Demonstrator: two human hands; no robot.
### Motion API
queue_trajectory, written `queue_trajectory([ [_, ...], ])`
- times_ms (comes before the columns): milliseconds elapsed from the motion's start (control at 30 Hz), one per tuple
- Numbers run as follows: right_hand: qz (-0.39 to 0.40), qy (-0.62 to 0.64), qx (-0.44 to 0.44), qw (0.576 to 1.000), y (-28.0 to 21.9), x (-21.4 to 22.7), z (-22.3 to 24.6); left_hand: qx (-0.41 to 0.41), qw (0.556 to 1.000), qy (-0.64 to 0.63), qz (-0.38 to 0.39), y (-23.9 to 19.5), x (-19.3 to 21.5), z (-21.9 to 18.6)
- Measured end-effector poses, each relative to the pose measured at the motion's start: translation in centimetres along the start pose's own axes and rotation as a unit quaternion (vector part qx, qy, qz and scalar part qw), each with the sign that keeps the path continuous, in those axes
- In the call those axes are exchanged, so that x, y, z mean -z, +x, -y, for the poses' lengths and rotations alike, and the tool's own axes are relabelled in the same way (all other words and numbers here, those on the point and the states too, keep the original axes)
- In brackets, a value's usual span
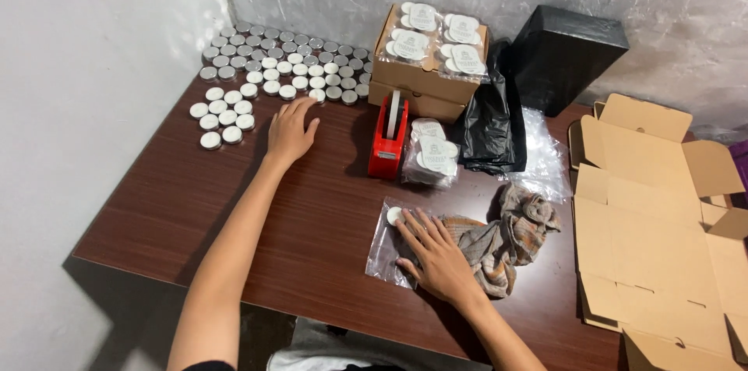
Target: The person is packaging tealight candles by placing them individually into small plastic bags.
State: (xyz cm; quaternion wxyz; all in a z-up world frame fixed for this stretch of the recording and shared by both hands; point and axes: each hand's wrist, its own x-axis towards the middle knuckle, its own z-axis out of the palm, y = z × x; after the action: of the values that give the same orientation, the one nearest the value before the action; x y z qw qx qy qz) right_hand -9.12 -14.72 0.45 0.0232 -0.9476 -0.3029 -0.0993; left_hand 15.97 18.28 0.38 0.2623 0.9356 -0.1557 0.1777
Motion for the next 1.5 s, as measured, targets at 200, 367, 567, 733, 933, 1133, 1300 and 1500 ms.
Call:
queue_trajectory([
  [200, -0.028, 0.038, -0.014, 0.999, 0.0, 0.1, -0.5, 0.011, 0.997, 0.079, 0.006, 2.6, -4.3, 1.6],
  [367, -0.043, 0.106, -0.031, 0.993, -0.1, -1.2, -1.2, -0.082, 0.982, 0.131, -0.110, 1.7, -4.8, 1.7],
  [567, -0.062, 0.111, -0.113, 0.986, -2.4, 4.0, -3.4, -0.082, 0.992, 0.078, -0.049, 1.3, -4.7, 1.7],
  [733, 0.163, 0.151, -0.197, 0.955, -6.7, 5.2, -6.4, -0.018, 0.999, -0.019, 0.029, 0.0, -2.2, -0.9],
  [933, 0.009, 0.114, -0.212, 0.971, -6.9, 3.1, -8.4, -0.063, 0.960, -0.222, -0.158, -1.7, -0.5, -7.2],
  [1133, -0.132, 0.285, -0.248, 0.917, -3.6, 1.9, -10.9, -0.127, 0.894, -0.420, -0.093, -6.1, -4.8, -17.5],
  [1300, -0.177, 0.263, -0.131, 0.939, 0.5, 2.1, -8.8, -0.094, 0.857, -0.505, 0.038, -9.8, -7.5, -21.6],
  [1500, -0.334, 0.327, -0.247, 0.849, 1.4, 0.4, -6.9, -0.026, 0.876, -0.476, 0.074, -11.3, -7.4, -22.0],
])
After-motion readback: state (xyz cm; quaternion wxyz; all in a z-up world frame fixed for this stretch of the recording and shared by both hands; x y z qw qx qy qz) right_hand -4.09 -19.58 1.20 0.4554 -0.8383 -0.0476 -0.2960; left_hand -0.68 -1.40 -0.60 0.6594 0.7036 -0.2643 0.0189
